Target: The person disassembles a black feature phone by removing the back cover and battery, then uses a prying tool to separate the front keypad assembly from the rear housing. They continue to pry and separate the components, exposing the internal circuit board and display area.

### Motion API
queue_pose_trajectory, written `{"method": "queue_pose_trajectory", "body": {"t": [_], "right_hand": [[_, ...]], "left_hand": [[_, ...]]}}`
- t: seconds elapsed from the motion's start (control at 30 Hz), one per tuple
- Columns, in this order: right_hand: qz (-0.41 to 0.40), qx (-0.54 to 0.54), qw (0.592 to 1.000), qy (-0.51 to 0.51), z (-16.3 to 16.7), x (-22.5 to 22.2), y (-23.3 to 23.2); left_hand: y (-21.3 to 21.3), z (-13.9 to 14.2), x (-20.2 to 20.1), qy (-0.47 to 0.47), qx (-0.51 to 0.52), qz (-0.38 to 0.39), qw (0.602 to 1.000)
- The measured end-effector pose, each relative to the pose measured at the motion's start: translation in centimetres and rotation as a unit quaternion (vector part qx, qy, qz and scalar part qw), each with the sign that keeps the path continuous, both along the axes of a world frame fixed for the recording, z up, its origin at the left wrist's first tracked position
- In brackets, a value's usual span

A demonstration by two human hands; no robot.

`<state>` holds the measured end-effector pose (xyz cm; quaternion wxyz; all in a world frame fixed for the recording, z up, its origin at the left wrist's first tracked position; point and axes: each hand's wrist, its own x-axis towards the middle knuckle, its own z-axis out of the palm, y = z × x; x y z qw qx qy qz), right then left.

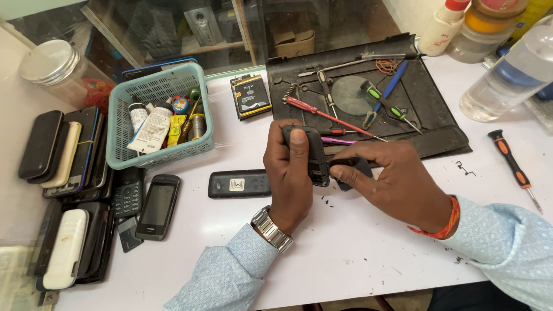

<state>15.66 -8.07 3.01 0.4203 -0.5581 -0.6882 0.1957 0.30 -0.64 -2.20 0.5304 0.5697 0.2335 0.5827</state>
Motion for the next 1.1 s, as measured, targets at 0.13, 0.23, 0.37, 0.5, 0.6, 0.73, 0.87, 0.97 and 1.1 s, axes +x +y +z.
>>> {"method": "queue_pose_trajectory", "body": {"t": [0.13,0.23,0.37,0.5,0.6,0.73,0.87,0.97,1.1], "right_hand": [[-0.049,-0.054,0.997,0.033,-0.7,-0.4,-0.1],[-0.045,-0.003,0.999,0.017,-1.3,-1.1,-0.5],[-0.026,0.100,0.995,0.012,-1.8,-1.8,-0.9],[-0.036,0.149,0.988,-0.025,-1.9,-2.2,-0.9],[-0.040,0.189,0.980,-0.048,-1.8,-2.3,-1.0],[-0.057,0.192,0.978,-0.048,-1.8,-2.5,-1.1],[-0.063,0.194,0.978,-0.043,-1.6,-2.6,-1.2],[-0.062,0.193,0.979,-0.034,-1.4,-2.7,-1.3],[-0.072,0.202,0.977,-0.024,-1.5,-3.0,-1.4]], "left_hand": [[-0.4,0.1,0.0,0.008,0.016,-0.003,1.000],[-0.7,0.2,-0.1,-0.008,0.006,-0.004,1.000],[-1.0,0.0,0.2,-0.015,-0.010,0.028,0.999],[-0.9,-0.1,0.4,-0.028,-0.020,0.046,0.998],[-1.0,-0.2,0.5,-0.047,-0.032,0.045,0.997],[-1.2,-0.3,0.6,-0.030,-0.007,0.056,0.998],[-1.3,-0.4,0.7,-0.030,-0.020,0.048,0.998],[-1.4,-0.4,0.8,-0.028,-0.008,0.052,0.998],[-1.6,-0.4,0.8,-0.035,-0.010,0.052,0.998]]}}
